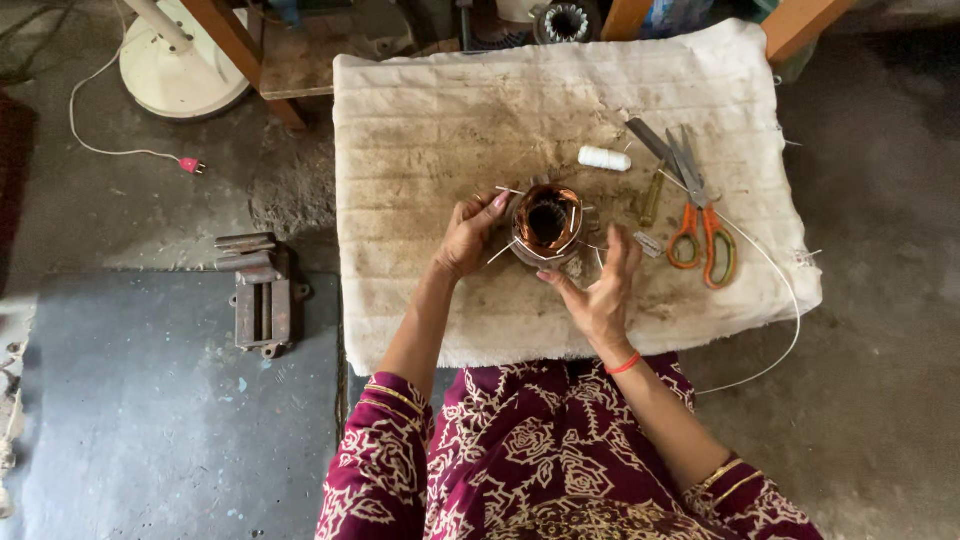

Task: The person repairs a copper-wound electrical coil by hand. They wrap a thin white wire around the copper windings to secure them, using a pair of scissors to cut the wire and a small metal tool to adjust the coil.

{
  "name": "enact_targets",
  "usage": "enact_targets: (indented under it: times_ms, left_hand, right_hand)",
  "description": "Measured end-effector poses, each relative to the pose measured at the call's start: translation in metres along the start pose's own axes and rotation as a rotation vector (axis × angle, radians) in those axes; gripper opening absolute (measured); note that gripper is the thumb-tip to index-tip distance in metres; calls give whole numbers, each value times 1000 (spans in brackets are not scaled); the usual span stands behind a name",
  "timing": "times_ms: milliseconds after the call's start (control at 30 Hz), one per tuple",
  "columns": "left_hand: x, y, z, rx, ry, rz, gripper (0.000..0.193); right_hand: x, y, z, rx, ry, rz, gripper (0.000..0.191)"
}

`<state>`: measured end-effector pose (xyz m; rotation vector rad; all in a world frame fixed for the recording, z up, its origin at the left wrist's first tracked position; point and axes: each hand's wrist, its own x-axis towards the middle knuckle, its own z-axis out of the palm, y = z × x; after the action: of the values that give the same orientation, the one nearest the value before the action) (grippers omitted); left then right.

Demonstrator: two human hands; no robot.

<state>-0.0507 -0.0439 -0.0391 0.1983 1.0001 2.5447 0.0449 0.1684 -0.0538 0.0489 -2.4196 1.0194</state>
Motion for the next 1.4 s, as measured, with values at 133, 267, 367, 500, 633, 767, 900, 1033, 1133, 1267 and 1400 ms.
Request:
enact_targets:
  times_ms: [133, 267, 367, 500, 633, 767, 900, 1033, 1133, 1267, 1400]
  left_hand:
    - [0, -8, -3, 158, 27, 60, 34]
    - [1, -14, -7, 412, 87, 146, 34]
    - [2, -17, -10, 338, 79, 138, 37]
    - [2, -16, -14, 485, 61, 186, 44]
    - [3, -18, -14, 440, 74, 174, 44]
    - [7, -18, -11, 438, 105, 166, 44]
    - [6, -18, -8, 364, 113, 166, 45]
    - [6, -15, -7, 363, 124, 142, 44]
    - [5, -14, -8, 359, 119, 126, 44]
    - [6, -15, -9, 368, 132, 111, 44]
    - [6, -15, -9, 357, 113, 110, 45]
  right_hand:
    - [13, -1, 5, 46, 5, -182, 121]
    - [21, -5, 12, 188, -25, -156, 121]
    - [20, -5, 10, 220, -47, -159, 121]
    - [23, -3, 6, 178, -44, -206, 118]
    - [25, -7, 5, 178, -27, -198, 113]
    - [27, -16, 3, 245, -41, -119, 109]
    - [31, -22, 0, 210, -6, -196, 99]
    - [33, -25, 0, 216, 4, -186, 96]
    - [32, -27, -1, 209, 9, -168, 94]
    - [33, -26, -1, 221, -2, -131, 91]
    - [31, -18, 2, 255, -3, -111, 90]
